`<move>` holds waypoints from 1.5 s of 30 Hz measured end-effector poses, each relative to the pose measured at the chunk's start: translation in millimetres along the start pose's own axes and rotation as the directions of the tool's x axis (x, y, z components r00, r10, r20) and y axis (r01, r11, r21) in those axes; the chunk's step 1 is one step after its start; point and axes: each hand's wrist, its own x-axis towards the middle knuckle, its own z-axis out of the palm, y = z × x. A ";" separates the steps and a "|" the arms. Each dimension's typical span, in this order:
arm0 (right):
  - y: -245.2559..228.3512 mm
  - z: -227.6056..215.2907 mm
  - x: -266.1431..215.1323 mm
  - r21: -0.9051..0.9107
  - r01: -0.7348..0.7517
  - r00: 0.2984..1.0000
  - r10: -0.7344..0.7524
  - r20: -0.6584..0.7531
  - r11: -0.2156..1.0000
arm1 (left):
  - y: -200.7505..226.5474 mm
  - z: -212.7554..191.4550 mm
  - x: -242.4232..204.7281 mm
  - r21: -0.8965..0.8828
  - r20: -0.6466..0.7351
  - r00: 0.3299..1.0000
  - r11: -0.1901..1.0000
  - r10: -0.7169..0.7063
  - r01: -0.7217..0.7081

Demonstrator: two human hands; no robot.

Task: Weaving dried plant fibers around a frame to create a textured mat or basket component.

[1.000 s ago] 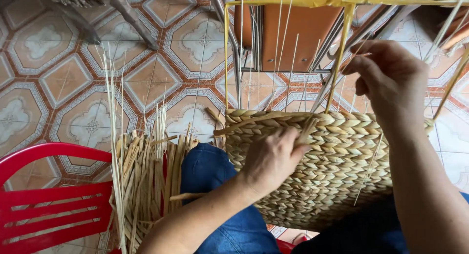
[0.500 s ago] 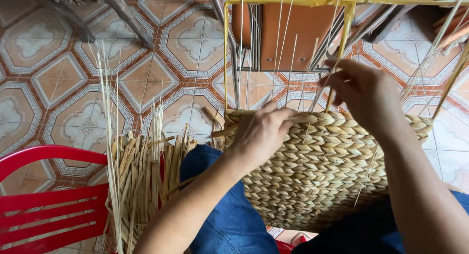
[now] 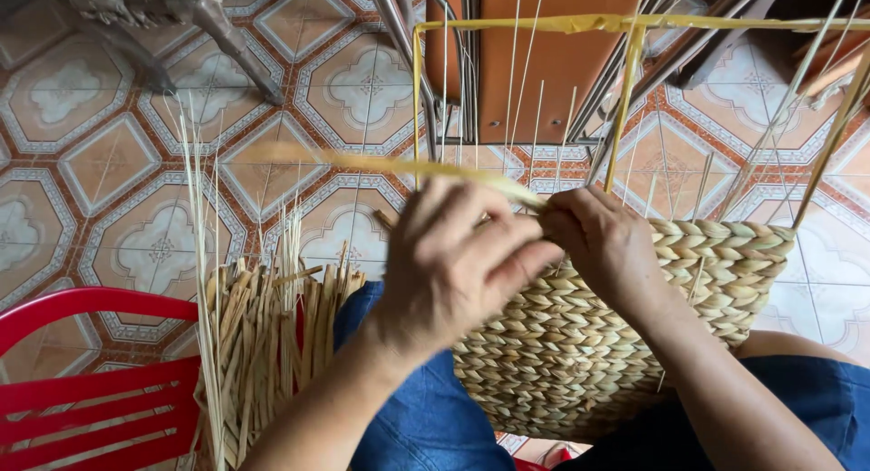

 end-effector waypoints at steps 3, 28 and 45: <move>7.1 6.8 -4.0 0.004 -0.023 0.999 0.023 -0.035 1.000 | 1.7 38.3 -13.4 -0.104 0.150 0.981 0.985 -0.121 0.137; 11.3 12.5 -1.4 0.045 -0.230 0.970 0.225 0.094 0.972 | -17.8 59.1 -53.1 -0.246 0.034 0.999 0.969 -0.006 0.014; 8.6 -0.9 1.7 0.420 -0.330 0.943 0.318 0.101 0.845 | -21.6 67.5 -62.7 0.045 0.174 0.960 0.976 -0.219 0.214</move>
